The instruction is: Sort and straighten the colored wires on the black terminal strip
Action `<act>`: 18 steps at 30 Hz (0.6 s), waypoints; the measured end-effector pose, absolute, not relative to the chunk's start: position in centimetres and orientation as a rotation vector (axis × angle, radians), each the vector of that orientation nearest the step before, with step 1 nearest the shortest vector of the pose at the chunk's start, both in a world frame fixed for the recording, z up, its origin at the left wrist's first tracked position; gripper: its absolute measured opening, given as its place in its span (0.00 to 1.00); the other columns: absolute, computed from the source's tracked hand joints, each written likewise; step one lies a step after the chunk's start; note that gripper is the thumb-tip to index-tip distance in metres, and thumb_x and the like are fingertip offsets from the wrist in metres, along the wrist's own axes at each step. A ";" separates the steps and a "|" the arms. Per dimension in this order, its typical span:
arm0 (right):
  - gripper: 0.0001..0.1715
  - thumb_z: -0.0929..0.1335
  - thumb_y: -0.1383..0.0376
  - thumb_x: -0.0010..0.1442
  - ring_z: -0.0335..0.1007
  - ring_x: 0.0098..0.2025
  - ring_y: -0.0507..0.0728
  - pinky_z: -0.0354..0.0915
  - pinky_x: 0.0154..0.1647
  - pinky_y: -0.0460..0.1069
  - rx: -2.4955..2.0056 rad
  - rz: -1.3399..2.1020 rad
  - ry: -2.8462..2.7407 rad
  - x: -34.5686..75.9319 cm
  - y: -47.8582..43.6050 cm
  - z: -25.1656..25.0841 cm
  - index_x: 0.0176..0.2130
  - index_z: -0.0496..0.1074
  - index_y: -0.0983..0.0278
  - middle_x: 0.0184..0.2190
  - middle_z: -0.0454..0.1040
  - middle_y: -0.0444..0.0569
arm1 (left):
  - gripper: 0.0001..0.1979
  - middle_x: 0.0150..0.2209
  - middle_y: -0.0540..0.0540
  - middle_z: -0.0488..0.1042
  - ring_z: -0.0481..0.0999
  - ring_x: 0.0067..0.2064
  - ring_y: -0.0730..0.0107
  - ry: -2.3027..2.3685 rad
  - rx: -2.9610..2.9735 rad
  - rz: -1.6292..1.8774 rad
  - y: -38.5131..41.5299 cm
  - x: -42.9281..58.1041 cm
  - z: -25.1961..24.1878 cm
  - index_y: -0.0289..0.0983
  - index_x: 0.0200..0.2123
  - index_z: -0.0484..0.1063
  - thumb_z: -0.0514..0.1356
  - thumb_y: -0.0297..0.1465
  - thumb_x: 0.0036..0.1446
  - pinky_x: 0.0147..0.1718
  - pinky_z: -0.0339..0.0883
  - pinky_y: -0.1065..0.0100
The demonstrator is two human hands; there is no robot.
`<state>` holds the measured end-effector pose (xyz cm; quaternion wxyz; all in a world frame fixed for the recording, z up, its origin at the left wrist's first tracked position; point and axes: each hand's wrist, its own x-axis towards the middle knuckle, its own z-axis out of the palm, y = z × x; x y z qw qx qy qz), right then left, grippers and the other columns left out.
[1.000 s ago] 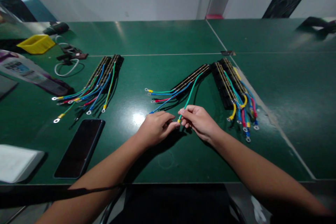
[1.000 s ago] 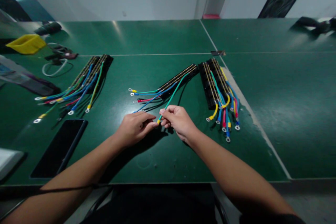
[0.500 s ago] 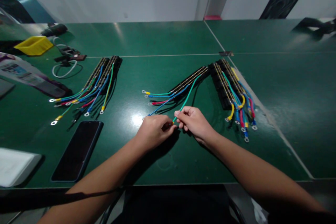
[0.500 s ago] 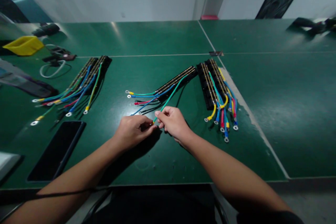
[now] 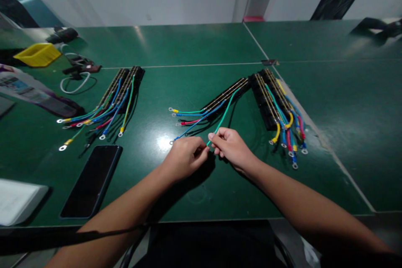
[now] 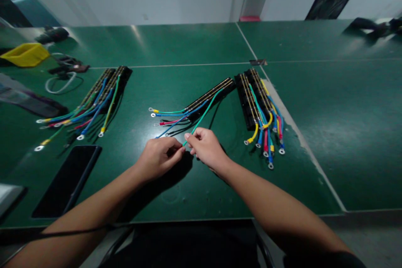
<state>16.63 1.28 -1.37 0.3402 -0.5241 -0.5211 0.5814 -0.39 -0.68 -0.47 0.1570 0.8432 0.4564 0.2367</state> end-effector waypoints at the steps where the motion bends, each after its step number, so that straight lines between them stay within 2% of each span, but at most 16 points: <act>1: 0.15 0.66 0.58 0.60 0.58 0.15 0.46 0.53 0.13 0.41 -1.359 1.517 -1.356 16.6 1.3 -1.3 0.27 0.65 0.65 0.17 0.67 0.41 | 0.08 0.23 0.50 0.70 0.65 0.24 0.75 1.300 2.423 0.668 -0.7 -0.4 -0.4 0.35 0.28 0.70 0.56 0.31 0.59 0.25 0.54 0.72; 6: 0.16 0.66 0.58 0.60 0.58 0.15 0.45 0.53 0.13 0.40 -1.355 1.523 -1.351 16.6 1.2 -1.3 0.26 0.64 0.65 0.18 0.67 0.41 | 0.09 0.23 0.50 0.69 0.66 0.25 0.74 1.250 2.471 0.616 -0.6 -0.5 -0.4 0.35 0.28 0.69 0.53 0.29 0.61 0.26 0.54 0.72; 15: 0.15 0.67 0.59 0.59 0.60 0.16 0.46 0.54 0.14 0.40 -1.349 1.512 -1.307 16.6 1.2 -1.4 0.26 0.64 0.65 0.19 0.67 0.42 | 0.09 0.22 0.51 0.70 0.66 0.24 0.75 1.327 2.370 0.720 -0.9 -0.1 -0.5 0.35 0.27 0.69 0.59 0.34 0.57 0.25 0.54 0.72; 18: 0.15 0.67 0.59 0.59 0.59 0.16 0.46 0.53 0.13 0.40 -1.350 1.507 -1.311 16.6 1.1 -1.4 0.26 0.64 0.65 0.18 0.67 0.41 | 0.09 0.22 0.51 0.70 0.66 0.23 0.75 1.351 2.369 0.684 -0.8 0.0 -0.5 0.35 0.27 0.70 0.58 0.33 0.58 0.25 0.53 0.72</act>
